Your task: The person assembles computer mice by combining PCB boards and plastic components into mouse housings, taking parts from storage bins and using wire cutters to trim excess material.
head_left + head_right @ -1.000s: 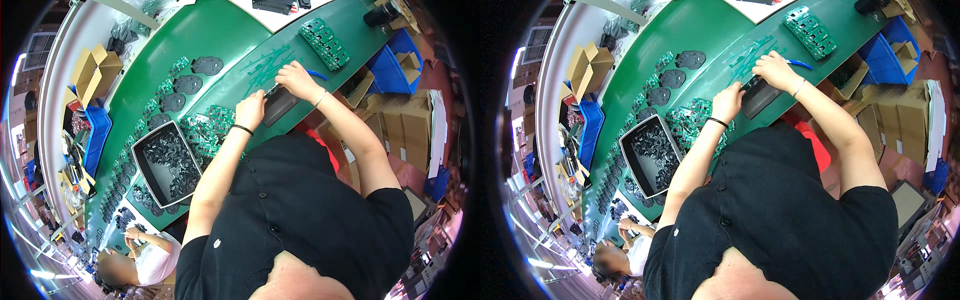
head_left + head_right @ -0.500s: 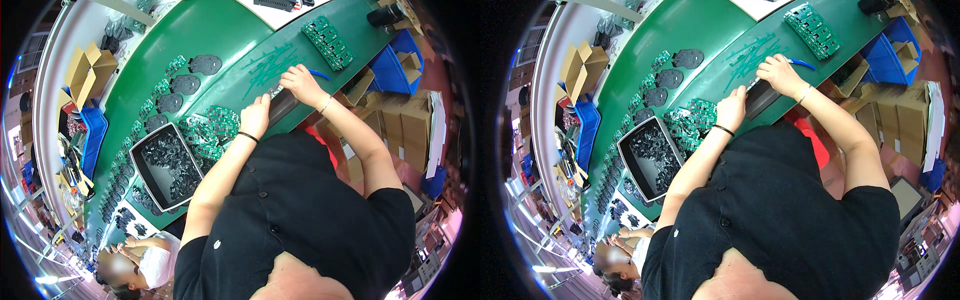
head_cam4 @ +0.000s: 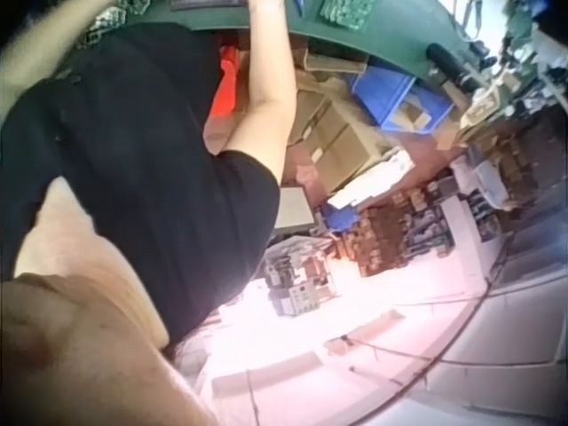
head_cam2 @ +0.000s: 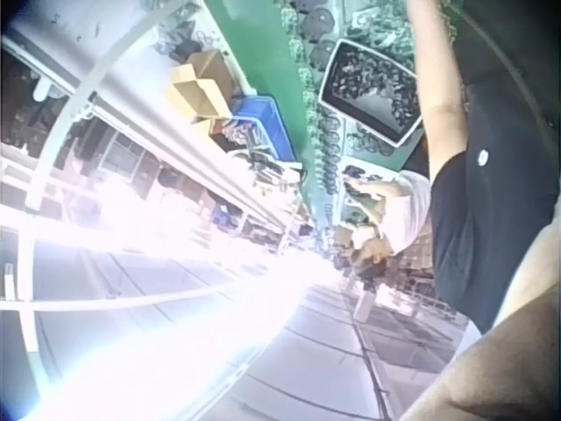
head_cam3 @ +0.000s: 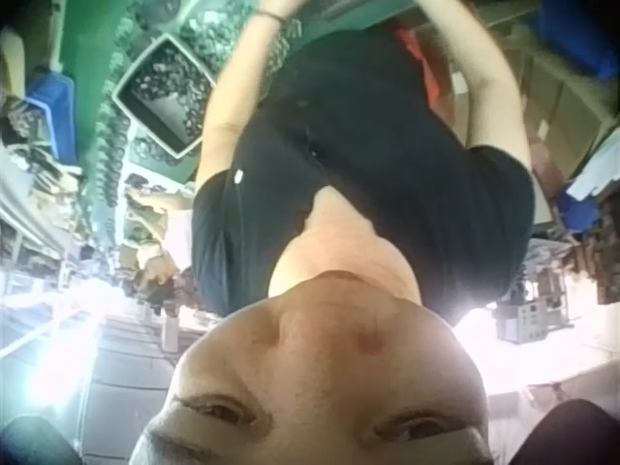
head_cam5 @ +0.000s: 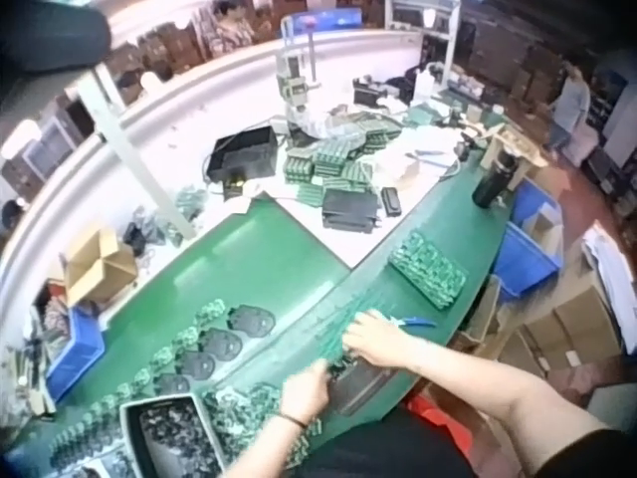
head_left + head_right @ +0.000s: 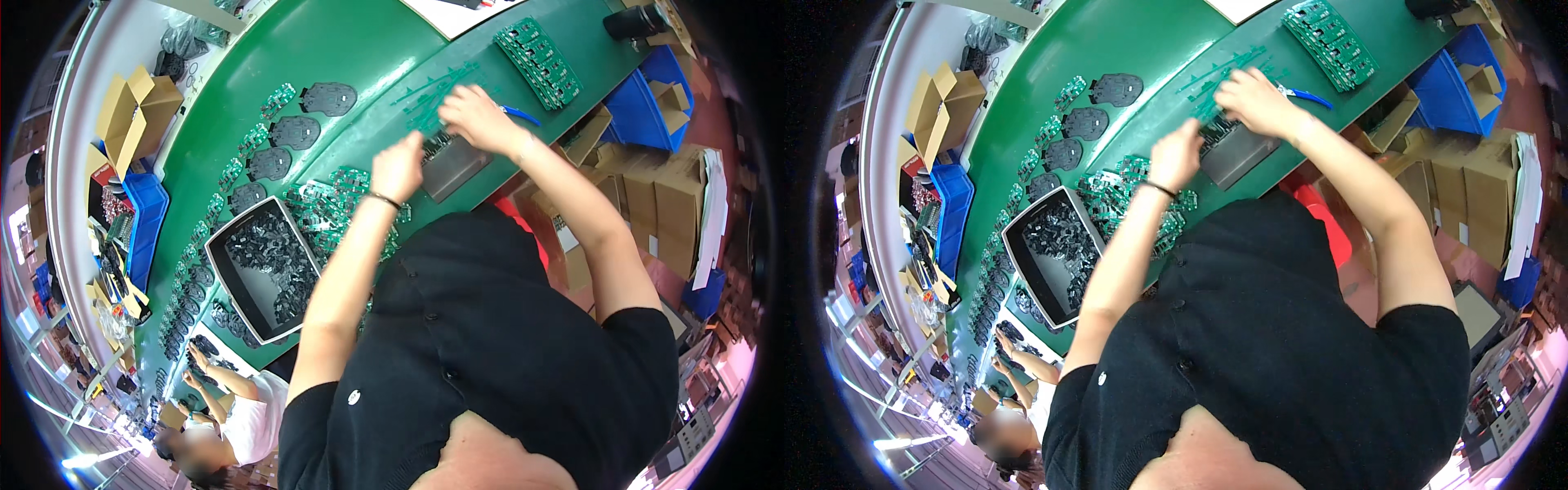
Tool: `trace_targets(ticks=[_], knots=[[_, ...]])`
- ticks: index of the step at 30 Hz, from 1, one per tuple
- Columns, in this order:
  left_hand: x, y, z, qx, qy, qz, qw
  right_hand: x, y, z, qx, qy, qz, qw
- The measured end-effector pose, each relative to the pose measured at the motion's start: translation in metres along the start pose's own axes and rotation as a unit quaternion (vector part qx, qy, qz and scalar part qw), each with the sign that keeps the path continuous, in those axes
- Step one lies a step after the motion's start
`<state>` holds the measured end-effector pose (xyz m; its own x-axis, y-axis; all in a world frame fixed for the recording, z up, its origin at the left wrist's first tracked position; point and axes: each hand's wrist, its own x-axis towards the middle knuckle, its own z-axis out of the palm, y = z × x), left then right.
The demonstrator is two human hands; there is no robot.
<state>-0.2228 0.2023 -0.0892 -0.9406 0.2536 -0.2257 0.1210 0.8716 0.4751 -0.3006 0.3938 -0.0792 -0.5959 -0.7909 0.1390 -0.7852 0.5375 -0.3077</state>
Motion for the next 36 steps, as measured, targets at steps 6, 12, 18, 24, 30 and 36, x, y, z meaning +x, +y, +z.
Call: trace_targets(ticks=[6, 12, 18, 24, 30, 36], knots=[[0.043, -0.061, 0.003, -0.185, -0.073, 0.008, 0.98, 0.066, 0.036, 0.018, 0.097, -0.275, 0.123, 0.949], [0.008, -0.062, -0.03, -0.53, -0.051, -0.092, 0.842, 0.033, -0.005, -0.024, 0.049, 0.179, 0.118, 0.975], [-0.027, -0.05, -0.053, -0.696, -0.033, -0.079, 0.713, 0.007, -0.046, -0.008, 0.594, 0.038, 0.345, 0.726], [-0.052, -0.042, -0.025, -0.837, 0.021, -0.059, 0.543, 0.011, -0.062, -0.005, 0.807, -0.017, 0.241, 0.539], [-0.088, -0.075, 0.008, -0.939, -0.051, 0.005, 0.341, 0.003, -0.012, 0.034, 0.735, 0.12, 0.37, 0.556], [-0.085, -0.05, -0.006, -0.965, -0.15, 0.036, 0.212, 0.011, -0.016, 0.016, 0.556, -0.03, 0.401, 0.727]])
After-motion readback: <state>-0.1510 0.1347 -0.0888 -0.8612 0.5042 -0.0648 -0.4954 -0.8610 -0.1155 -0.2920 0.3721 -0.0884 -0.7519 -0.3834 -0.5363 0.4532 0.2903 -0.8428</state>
